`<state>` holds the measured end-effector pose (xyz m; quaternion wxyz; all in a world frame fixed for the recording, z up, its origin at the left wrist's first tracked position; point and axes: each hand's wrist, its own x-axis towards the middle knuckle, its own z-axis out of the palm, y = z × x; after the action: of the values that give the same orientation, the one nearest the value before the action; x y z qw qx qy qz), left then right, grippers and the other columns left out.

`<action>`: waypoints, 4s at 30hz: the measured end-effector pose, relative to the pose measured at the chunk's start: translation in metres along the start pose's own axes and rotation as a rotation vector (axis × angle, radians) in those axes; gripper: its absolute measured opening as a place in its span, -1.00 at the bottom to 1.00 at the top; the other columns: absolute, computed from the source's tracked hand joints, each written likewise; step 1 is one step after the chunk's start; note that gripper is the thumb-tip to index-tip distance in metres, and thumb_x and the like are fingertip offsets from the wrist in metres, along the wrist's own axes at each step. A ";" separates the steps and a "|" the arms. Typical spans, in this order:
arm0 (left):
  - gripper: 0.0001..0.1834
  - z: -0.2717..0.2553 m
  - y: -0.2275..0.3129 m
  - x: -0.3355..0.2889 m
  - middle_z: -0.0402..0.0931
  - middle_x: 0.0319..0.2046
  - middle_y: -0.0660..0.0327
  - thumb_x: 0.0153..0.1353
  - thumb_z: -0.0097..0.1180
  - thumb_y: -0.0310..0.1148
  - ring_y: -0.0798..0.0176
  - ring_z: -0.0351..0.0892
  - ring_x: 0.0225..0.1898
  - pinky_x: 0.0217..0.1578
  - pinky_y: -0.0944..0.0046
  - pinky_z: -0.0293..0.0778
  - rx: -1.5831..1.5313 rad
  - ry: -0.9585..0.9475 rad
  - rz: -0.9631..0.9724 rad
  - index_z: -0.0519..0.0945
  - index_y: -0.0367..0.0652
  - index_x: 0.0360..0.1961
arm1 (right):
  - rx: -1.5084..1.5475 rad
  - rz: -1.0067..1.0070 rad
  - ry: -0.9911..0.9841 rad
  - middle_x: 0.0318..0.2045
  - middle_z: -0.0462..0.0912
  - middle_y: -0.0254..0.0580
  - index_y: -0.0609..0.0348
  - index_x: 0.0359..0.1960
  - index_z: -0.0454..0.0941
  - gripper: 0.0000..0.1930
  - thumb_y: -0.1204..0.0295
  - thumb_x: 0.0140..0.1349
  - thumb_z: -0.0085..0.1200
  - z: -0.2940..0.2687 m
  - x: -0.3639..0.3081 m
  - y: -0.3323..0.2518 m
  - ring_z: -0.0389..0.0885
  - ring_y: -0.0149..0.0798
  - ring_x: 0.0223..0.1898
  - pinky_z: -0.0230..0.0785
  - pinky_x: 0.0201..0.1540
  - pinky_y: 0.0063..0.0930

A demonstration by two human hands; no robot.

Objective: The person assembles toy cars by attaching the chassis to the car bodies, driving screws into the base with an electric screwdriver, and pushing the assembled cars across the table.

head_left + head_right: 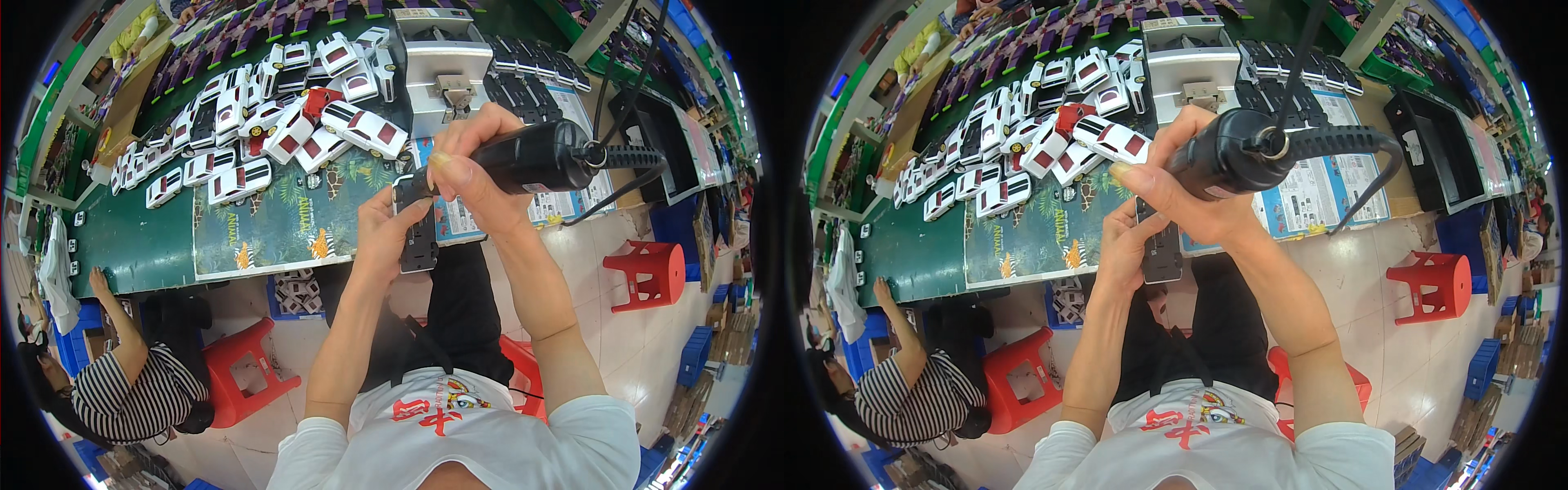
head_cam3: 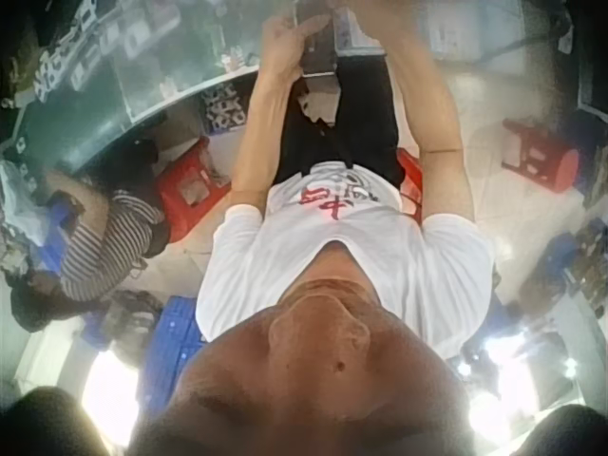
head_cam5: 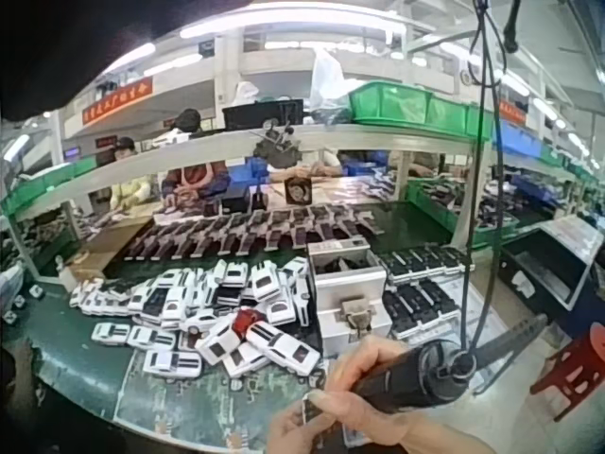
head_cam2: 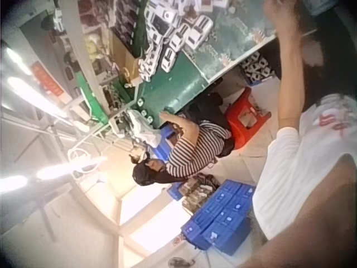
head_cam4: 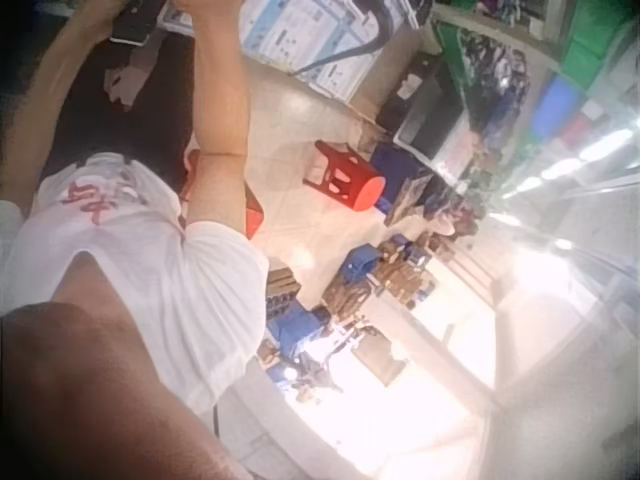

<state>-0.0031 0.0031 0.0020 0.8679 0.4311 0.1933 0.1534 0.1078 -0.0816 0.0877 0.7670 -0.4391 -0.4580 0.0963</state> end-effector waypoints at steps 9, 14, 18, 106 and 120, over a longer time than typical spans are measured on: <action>-0.76 0.001 -0.001 -0.002 0.68 -0.30 0.10 0.21 0.26 -0.52 0.33 0.69 -0.36 -0.32 0.35 0.63 0.067 0.005 0.019 0.59 -0.33 -0.10 | 0.087 -0.001 -0.013 -0.60 0.56 -0.30 0.18 -0.43 0.45 -0.76 0.56 0.08 0.36 -0.005 -0.001 -0.008 0.48 -0.54 -0.59 0.31 -0.49 -0.63; -0.65 -0.014 0.002 0.004 0.59 -0.03 0.00 0.27 0.14 -0.53 0.09 0.66 -0.05 0.00 -0.11 0.66 -0.410 0.149 -0.024 0.44 -0.24 0.08 | 0.282 -0.141 0.084 -0.65 0.52 -0.20 0.22 -0.39 0.45 -0.86 0.53 0.23 0.20 -0.045 0.035 -0.027 0.50 -0.35 -0.67 0.43 -0.48 -0.45; -0.46 -0.020 0.008 -0.009 0.44 0.15 -0.06 0.20 0.10 -0.66 -0.09 0.57 0.10 0.09 -0.21 0.60 -0.280 0.055 0.058 0.30 -0.20 0.21 | -0.048 -0.162 0.203 -0.63 0.46 -0.23 0.24 -0.32 0.53 -0.92 0.50 0.26 0.16 -0.062 0.068 -0.016 0.45 -0.30 -0.61 0.39 -0.39 -0.34; -0.69 -0.010 0.148 0.008 0.63 -0.12 0.01 0.11 0.26 -0.54 -0.01 0.62 -0.11 -0.04 0.19 0.48 1.453 -0.036 0.956 0.63 -0.26 -0.07 | -0.085 0.177 0.400 -0.67 0.43 -0.29 0.21 -0.33 0.44 -0.87 0.58 0.21 0.18 -0.156 -0.046 -0.037 0.43 -0.39 -0.67 0.29 -0.55 -0.52; -0.18 0.217 0.055 0.250 0.65 0.02 0.15 -0.22 0.46 0.30 0.01 0.62 0.04 0.09 -0.17 0.37 2.587 -0.653 0.039 0.71 -0.05 -0.01 | -0.218 0.224 0.372 -0.67 0.52 -0.31 0.23 -0.47 0.54 -0.76 0.43 0.07 0.41 -0.165 -0.061 -0.068 0.46 -0.50 -0.70 0.29 -0.62 -0.67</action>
<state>0.3120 -0.0063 0.1152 -0.1589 0.9583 -0.0228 -0.2365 0.1855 -0.2522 0.0695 0.7707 -0.5775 -0.2649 0.0480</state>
